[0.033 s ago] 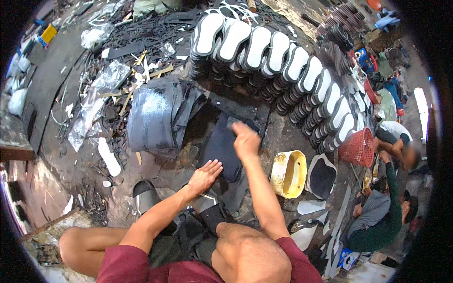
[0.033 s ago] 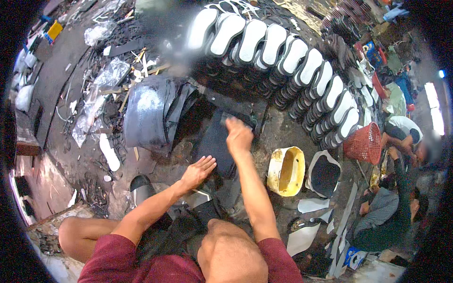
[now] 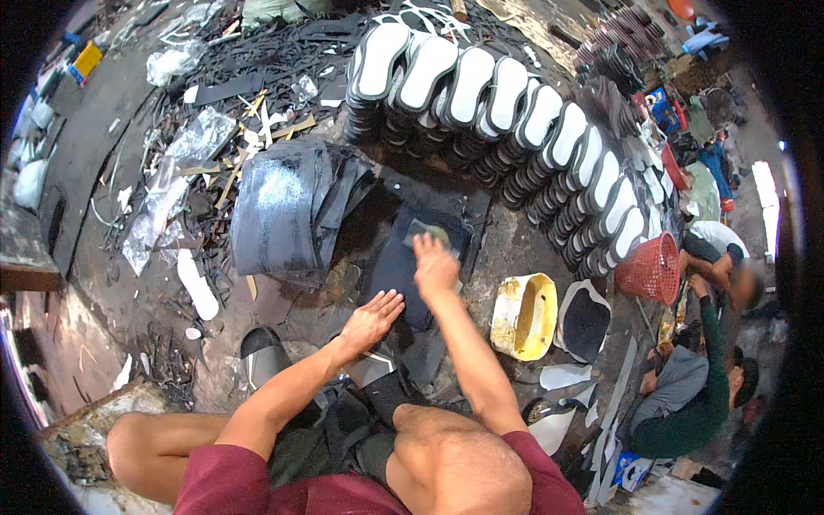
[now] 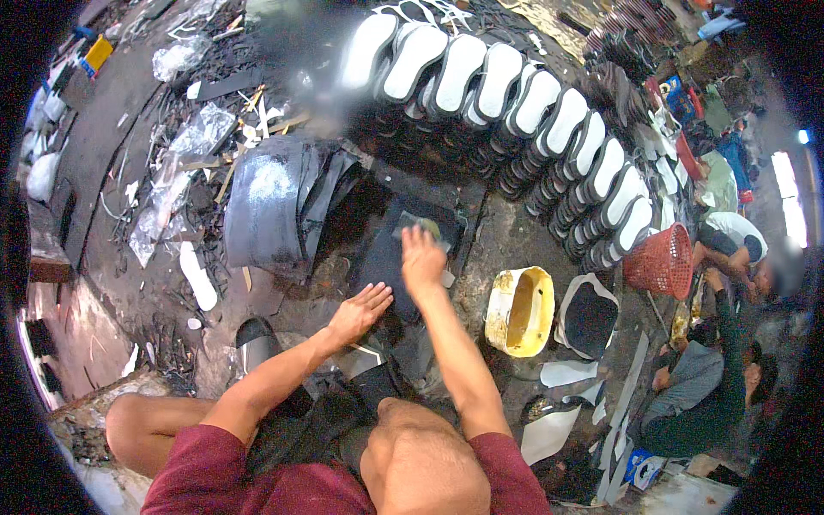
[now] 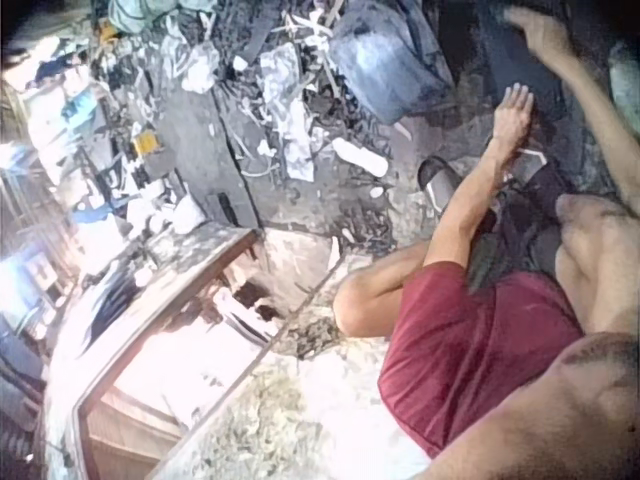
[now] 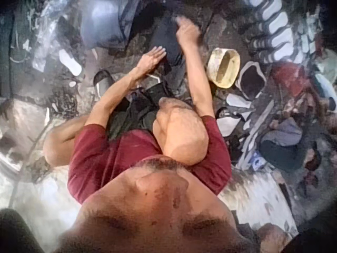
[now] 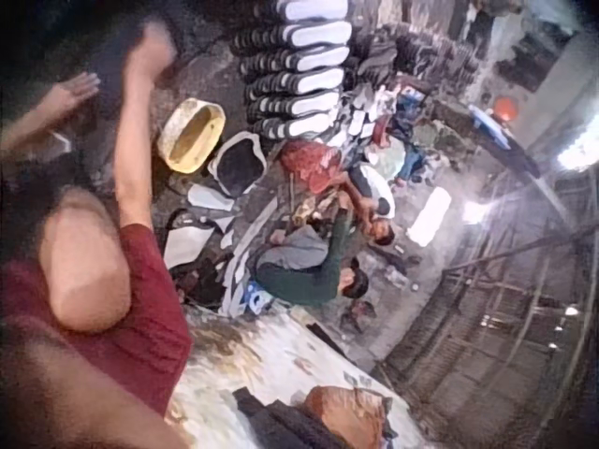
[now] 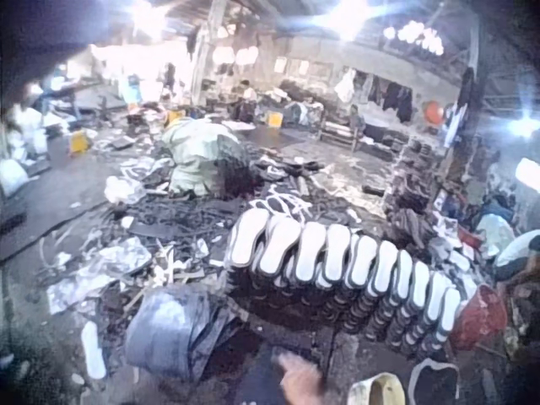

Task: The person sits on the floor and repeatedly rubs a black rubber sheet with a small tool, then folds and stacks it with other sheets. The person also handles a yellow container and stacks finished white-and-black shoe-like items nearby.

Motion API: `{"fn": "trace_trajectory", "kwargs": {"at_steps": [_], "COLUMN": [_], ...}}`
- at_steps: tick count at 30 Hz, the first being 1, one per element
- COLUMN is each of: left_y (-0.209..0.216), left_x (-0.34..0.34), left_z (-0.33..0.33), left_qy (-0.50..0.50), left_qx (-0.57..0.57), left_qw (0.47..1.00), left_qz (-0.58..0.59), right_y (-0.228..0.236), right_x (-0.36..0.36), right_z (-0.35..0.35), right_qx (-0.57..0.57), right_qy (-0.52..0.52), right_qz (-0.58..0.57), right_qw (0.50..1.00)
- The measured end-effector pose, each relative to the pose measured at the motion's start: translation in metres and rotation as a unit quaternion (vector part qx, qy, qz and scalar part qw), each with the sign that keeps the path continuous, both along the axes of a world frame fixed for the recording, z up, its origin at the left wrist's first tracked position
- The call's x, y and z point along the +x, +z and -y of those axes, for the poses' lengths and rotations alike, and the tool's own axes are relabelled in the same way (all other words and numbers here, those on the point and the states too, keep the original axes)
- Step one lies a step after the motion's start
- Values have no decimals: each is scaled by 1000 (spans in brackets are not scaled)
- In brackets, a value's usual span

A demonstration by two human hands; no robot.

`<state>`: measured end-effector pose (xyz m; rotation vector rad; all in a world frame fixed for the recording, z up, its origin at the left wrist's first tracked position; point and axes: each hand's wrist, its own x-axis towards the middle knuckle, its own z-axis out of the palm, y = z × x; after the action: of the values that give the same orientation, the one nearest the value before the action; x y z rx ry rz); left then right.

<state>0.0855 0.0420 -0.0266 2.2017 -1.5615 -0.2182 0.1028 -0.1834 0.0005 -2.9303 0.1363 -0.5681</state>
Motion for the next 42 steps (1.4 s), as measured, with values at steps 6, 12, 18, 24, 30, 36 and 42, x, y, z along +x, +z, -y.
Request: {"fn": "trace_trajectory", "kwargs": {"at_steps": [6, 12, 18, 24, 30, 36, 42], "left_y": [-6, 1, 10, -1, 19, 39, 26], "left_x": [22, 17, 1, 9, 3, -62, -89], "left_z": [-14, -3, 4, 9, 24, 31, 43], "left_qy": [17, 17, 93, 104, 108, 106, 40], "left_qx": [-15, -25, -1, -4, -9, 10, 67], "left_qw": [998, 998, 996, 994, 992, 972, 984], "left_qz": [-56, -62, -1, -14, -64, -209, -161], "right_y": [47, 7, 25, 41, 24, 11, 84], "right_x": [13, 70, 90, 67, 62, -12, -26], "right_z": [-14, 18, -30, -20, 25, -68, -79], "right_qx": [171, 154, 85, 193, 101, 134, 456], "right_qy": [-302, -222, 254, 131, 78, 233, 123], "right_qz": [-113, -87, -254, -107, -132, -181, -37], "right_qw": [931, 959, 930, 967, 983, 946, 881]}}
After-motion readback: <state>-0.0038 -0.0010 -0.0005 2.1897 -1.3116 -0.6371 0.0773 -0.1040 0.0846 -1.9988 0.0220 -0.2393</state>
